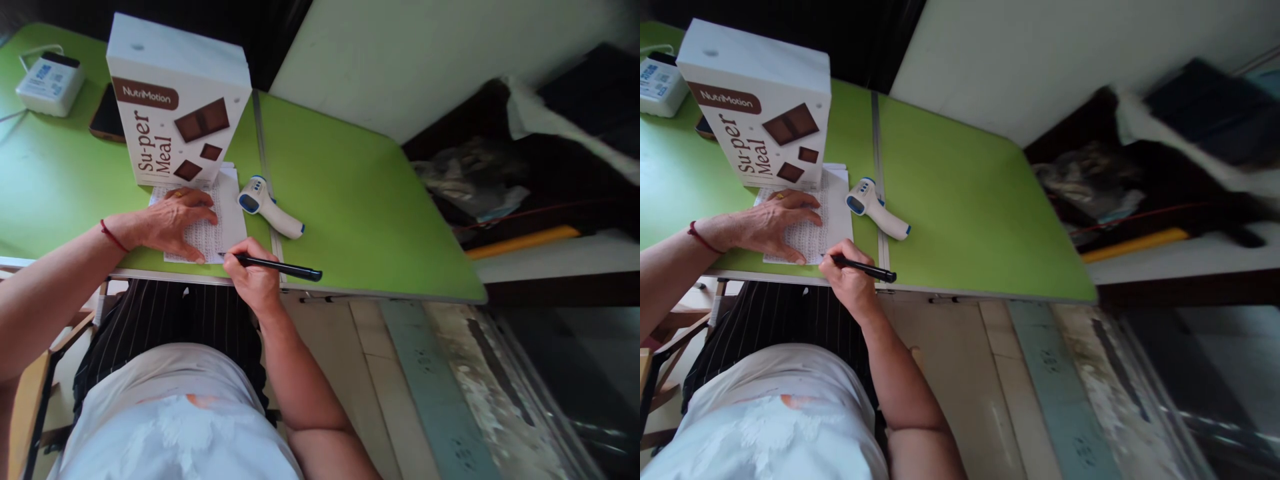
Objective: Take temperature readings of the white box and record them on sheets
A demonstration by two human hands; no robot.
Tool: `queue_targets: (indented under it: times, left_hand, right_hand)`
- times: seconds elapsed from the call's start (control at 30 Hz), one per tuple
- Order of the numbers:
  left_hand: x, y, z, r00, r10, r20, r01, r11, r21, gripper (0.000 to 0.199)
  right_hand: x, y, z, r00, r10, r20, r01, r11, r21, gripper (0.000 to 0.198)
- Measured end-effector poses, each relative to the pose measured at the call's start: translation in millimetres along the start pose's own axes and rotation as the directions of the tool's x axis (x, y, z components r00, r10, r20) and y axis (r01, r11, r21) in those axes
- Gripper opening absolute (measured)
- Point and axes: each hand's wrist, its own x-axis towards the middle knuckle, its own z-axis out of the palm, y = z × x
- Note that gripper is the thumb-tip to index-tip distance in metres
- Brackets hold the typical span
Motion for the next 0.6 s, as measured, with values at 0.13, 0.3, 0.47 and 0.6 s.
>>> queue_targets:
  times: [0.13,0.3,0.47,0.6]
  left_hand:
    - [0.6,0.3,-0.1,1.000,0.008,0.000,-0.008,1.000,-0.002,0.067]
    - [1.3,-3.4,3.7,1.000,-0.002,-0.015,0.002,1.000,0.002,0.069]
    - [0.6,-5.6,4.4,1.000,0.011,-0.020,-0.011,1.000,0.004,0.068]
    - [0.1,-2.6,1.5,1.000,-0.002,0.003,0.002,1.000,0.011,0.068]
  right_hand:
    - [-0.4,0.4,0.1,1.000,-0.017,-0.023,0.018,1.000,0.014,0.013]
    - [-0.9,1.5,0.2,1.000,-0.009,-0.020,0.009,1.000,-0.009,0.014]
    - [-1.5,2.7,0.7,0.999,-0.017,-0.049,0.017,1.000,-0.013,0.014]
    - [-1.3,2.7,0.7,1.000,-0.019,-0.019,0.018,0.999,-0.035,0.013]
